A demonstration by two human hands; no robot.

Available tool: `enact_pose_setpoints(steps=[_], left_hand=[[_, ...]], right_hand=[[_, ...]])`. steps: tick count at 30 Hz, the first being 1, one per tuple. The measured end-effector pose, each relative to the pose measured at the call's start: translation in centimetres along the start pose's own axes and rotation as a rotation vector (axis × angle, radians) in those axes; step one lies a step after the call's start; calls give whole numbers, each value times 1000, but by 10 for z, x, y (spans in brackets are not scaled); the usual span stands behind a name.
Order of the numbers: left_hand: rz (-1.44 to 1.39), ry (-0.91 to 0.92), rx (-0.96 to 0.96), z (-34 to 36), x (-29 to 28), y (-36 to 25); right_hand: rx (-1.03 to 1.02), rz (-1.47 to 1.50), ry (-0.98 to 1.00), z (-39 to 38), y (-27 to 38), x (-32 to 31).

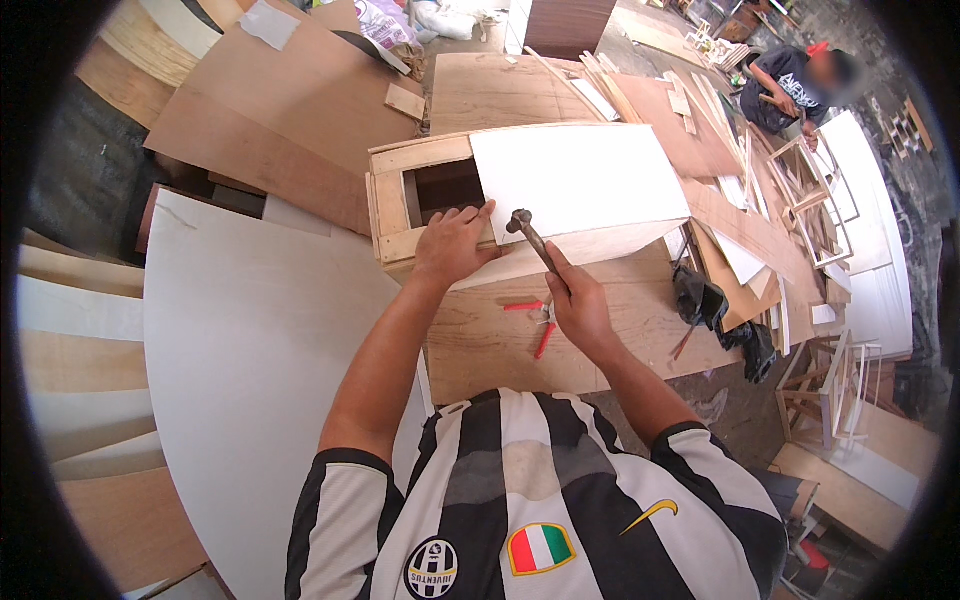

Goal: The person positions a white panel onto a wooden box frame and secures it using a hammer.

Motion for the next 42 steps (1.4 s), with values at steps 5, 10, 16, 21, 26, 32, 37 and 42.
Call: enact_pose_setpoints(steps=[5, 10, 16, 21, 26, 32, 37, 42], left_hand=[[-41, -28, 27, -1, 0, 6], [-146, 28, 2, 1, -5, 4], [-95, 34, -33, 0, -3, 1], [-115, 13, -31, 2, 3, 7], [-117, 25, 14, 3, 0, 10], [-128, 112, -34, 5, -5, 5], [-111, 133, -36, 5, -6, 4], [-108, 130, -39, 5, -7, 3]], right_hand=[[-20, 57, -38, -2, -5, 0], [-16, 79, -31, -3, -14, 3], [5, 64, -28, -6, -13, 4], [-30, 82, -59, -5, -15, 3], [-25, 93, -64, -4, -14, 0], [-47, 91, -64, -2, -10, 0], [-39, 81, -30, 2, -5, -1], [-19, 59, 6, 5, -3, -2]])
Point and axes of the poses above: each hand's wrist, its own z-axis towards the middle knuckle, its own x-axis out of the palm, y = z × x, the point moved 4 cm from there along z, towards the middle knuckle, and after that the axes turned 5 degrees about -y, right-handed, at the moved point
